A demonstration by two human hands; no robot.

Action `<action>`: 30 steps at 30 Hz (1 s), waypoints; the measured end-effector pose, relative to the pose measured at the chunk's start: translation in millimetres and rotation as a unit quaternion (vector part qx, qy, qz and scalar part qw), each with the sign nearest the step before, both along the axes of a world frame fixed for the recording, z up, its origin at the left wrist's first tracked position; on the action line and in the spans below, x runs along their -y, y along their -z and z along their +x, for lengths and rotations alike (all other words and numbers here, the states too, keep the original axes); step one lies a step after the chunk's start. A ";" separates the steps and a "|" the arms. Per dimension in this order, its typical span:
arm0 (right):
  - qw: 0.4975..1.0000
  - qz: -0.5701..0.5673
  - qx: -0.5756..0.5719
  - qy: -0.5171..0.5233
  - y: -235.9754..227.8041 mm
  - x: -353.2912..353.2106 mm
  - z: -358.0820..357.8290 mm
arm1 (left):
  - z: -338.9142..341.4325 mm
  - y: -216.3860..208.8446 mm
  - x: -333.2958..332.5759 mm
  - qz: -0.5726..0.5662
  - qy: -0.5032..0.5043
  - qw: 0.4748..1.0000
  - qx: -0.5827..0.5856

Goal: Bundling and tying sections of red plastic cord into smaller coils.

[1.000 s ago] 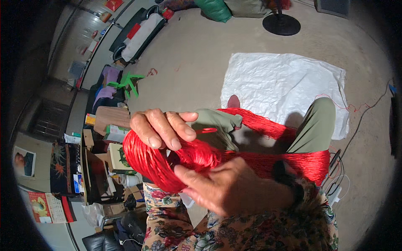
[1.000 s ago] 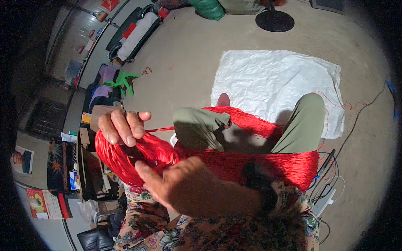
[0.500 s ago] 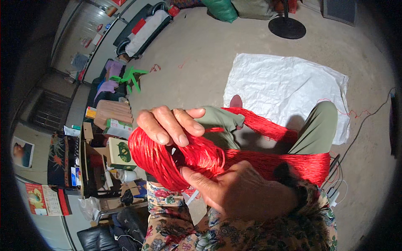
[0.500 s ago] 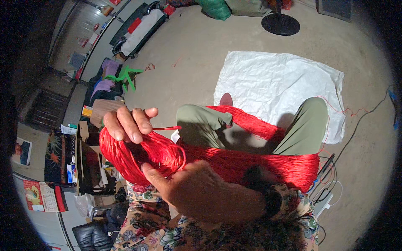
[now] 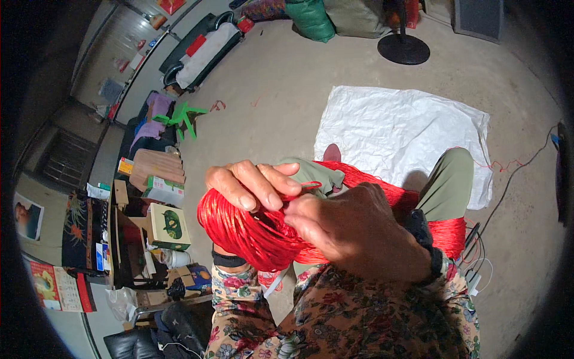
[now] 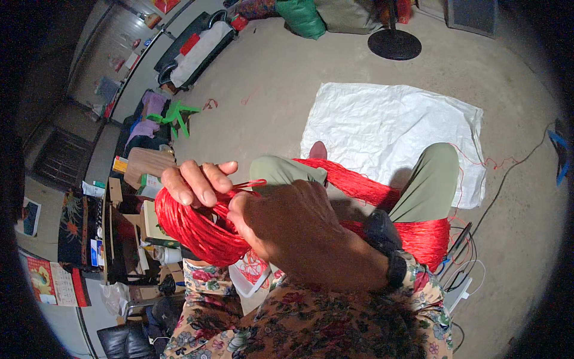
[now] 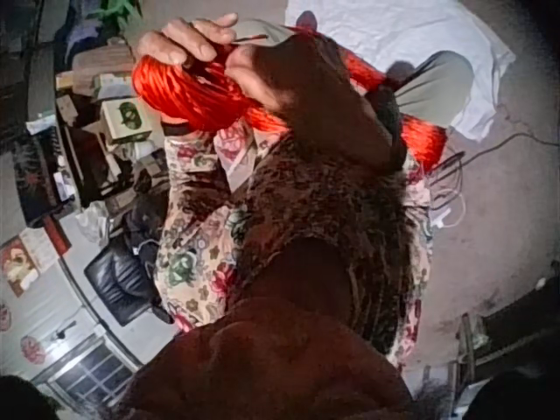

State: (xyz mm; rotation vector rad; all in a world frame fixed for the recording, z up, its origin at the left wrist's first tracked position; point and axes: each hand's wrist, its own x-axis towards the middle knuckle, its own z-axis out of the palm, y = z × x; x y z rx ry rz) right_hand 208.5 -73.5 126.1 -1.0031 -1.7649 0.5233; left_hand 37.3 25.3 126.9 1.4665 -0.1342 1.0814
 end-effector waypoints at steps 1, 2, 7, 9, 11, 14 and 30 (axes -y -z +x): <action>1.000 -0.012 0.005 -0.007 2.8 -2.3 -4.3 | 1.5 -1.0 8.8 0.003 0.000 1.000 -0.001; 1.000 -0.024 0.011 -0.014 3.1 -3.5 -7.4 | 3.2 -2.0 15.2 0.001 -0.036 0.999 -0.011; 0.998 -0.031 0.055 0.019 4.6 -4.2 -14.3 | -0.8 8.0 14.3 -0.050 -0.044 0.998 -0.017; 0.999 -0.016 0.044 0.017 11.5 -7.2 -17.6 | -4.0 10.3 12.6 -0.068 -0.018 0.997 -0.017; 0.998 -0.023 0.055 0.027 16.0 -8.8 -21.0 | -4.3 12.7 16.3 -0.101 -0.018 0.995 -0.012; 0.999 -0.024 0.030 0.020 17.5 -9.8 -19.7 | -1.9 14.2 18.8 -0.114 -0.005 0.993 0.009; 0.960 -0.100 -0.250 -0.082 35.1 -11.5 -20.3 | -12.0 26.5 25.9 -0.170 0.033 0.983 0.062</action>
